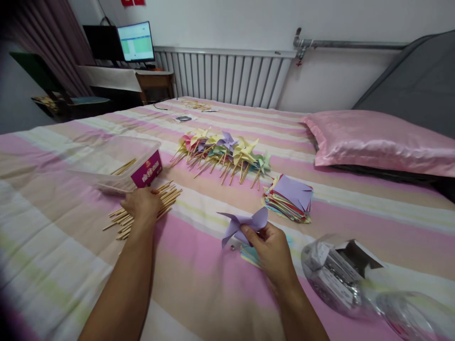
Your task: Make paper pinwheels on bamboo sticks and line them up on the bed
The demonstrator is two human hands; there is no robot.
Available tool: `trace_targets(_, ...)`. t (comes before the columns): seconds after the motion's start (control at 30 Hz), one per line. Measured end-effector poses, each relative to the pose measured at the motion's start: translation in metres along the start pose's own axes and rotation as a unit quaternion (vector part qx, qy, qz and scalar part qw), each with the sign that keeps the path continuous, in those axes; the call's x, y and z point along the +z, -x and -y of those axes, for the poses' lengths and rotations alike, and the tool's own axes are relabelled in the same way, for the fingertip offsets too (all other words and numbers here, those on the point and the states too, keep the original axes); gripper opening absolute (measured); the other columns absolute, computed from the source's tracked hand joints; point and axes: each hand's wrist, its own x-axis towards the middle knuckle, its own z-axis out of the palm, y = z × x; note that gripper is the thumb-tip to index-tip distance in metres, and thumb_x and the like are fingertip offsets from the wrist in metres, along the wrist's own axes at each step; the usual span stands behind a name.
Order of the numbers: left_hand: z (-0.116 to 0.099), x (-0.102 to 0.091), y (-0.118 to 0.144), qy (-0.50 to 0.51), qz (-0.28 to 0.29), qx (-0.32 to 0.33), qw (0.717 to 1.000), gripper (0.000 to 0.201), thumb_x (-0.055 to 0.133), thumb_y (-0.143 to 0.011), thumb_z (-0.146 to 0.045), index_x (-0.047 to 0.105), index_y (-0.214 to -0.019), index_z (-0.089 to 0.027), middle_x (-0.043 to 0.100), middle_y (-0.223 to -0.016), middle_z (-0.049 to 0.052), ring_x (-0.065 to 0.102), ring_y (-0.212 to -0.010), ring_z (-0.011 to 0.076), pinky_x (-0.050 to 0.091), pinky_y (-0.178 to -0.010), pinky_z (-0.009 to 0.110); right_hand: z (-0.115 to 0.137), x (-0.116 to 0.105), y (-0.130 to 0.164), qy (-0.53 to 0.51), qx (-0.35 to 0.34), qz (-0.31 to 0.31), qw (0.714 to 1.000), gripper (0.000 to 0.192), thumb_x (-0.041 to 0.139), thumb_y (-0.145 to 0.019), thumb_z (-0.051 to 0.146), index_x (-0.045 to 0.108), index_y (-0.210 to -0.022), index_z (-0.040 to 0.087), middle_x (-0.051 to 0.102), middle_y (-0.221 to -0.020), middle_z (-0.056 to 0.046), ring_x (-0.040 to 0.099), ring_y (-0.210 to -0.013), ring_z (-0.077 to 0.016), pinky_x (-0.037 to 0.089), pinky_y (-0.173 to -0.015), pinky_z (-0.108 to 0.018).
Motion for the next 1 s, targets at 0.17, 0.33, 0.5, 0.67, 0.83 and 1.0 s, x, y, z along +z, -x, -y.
trace_targets(0.17, -0.031, -0.006, 0.019, 0.023, -0.097, 0.151, 0.984, 0.018, 0.052, -0.078, -0.02, 0.068, -0.084, -0.015, 0.066, -0.092, 0.015, 0.055, -0.095, 0.0332, 0.036, -0.084, 0.052, 0.001, -0.006, -0.002, -0.029, -0.037, -0.005, 0.999, 0.028, 0.075, -0.063, 0.038, 0.068, -0.077, 0.014, 0.067, -0.069, -0.004, 0.059, -0.063, -0.0157, 0.047, -0.059, -0.026)
trace_targets(0.33, -0.074, 0.006, 0.056, 0.369, 0.208, 0.24, 0.874, 0.016, 0.061, -0.075, -0.028, 0.064, -0.083, -0.015, 0.064, -0.072, 0.003, 0.056, -0.063, 0.0137, 0.045, -0.061, 0.027, 0.008, -0.013, -0.004, -0.046, -0.141, 0.004, 0.989, 0.016, 0.071, -0.071, 0.03, 0.067, -0.082, 0.019, 0.066, -0.077, -0.002, 0.06, -0.07, -0.0143, 0.047, -0.061, -0.024)
trace_targets(0.5, -0.092, 0.015, 0.084, 0.441, 0.406, 0.196, 0.776, 0.019, 0.066, -0.073, -0.03, 0.067, -0.083, -0.014, 0.059, -0.064, 0.0, 0.042, -0.049, 0.0062, 0.033, -0.045, 0.019, 0.028, -0.019, 0.002, 0.028, -0.284, 0.038, 0.958, 0.003, 0.063, -0.08, 0.023, 0.065, -0.08, 0.021, 0.063, -0.078, -0.001, 0.059, -0.077, -0.0152, 0.047, -0.07, -0.027)
trace_targets(0.67, -0.092, 0.007, 0.084, 0.428, 0.438, 0.209, 0.763, 0.017, 0.07, -0.07, -0.029, 0.073, -0.079, -0.014, 0.058, -0.061, 0.0, 0.042, -0.051, 0.0061, 0.032, -0.046, 0.018, 0.046, -0.026, 0.01, 0.164, -0.397, 0.024, 0.903, 0.01, 0.059, -0.081, 0.013, 0.064, -0.084, 0.021, 0.064, -0.079, -0.002, 0.06, -0.078, -0.0156, 0.046, -0.074, -0.03)
trace_targets(0.83, -0.091, -0.004, 0.079, 0.405, 0.434, 0.246, 0.766, 0.018, 0.071, -0.068, -0.03, 0.075, -0.078, -0.015, 0.062, -0.069, 0.004, 0.049, -0.056, 0.0094, 0.036, -0.047, 0.02, 0.05, -0.032, 0.011, 0.249, -0.469, 0.008, 0.848, 0.015, 0.059, -0.08, 0.012, 0.065, -0.09, 0.021, 0.065, -0.084, -0.004, 0.061, -0.082, -0.0175, 0.047, -0.074, -0.032)
trace_targets(1.0, -0.089, -0.008, 0.079, 0.387, 0.451, 0.265, 0.76, 0.015, 0.069, -0.071, -0.028, 0.074, -0.075, -0.014, 0.063, -0.074, 0.006, 0.054, -0.062, 0.0118, 0.039, -0.051, 0.021, 0.045, -0.033, 0.008, 0.306, -0.494, -0.035, 0.813, 0.016, 0.065, -0.077, 0.013, 0.068, -0.089, 0.023, 0.062, -0.087, -0.004, 0.059, -0.083, -0.0181, 0.044, -0.073, -0.034)
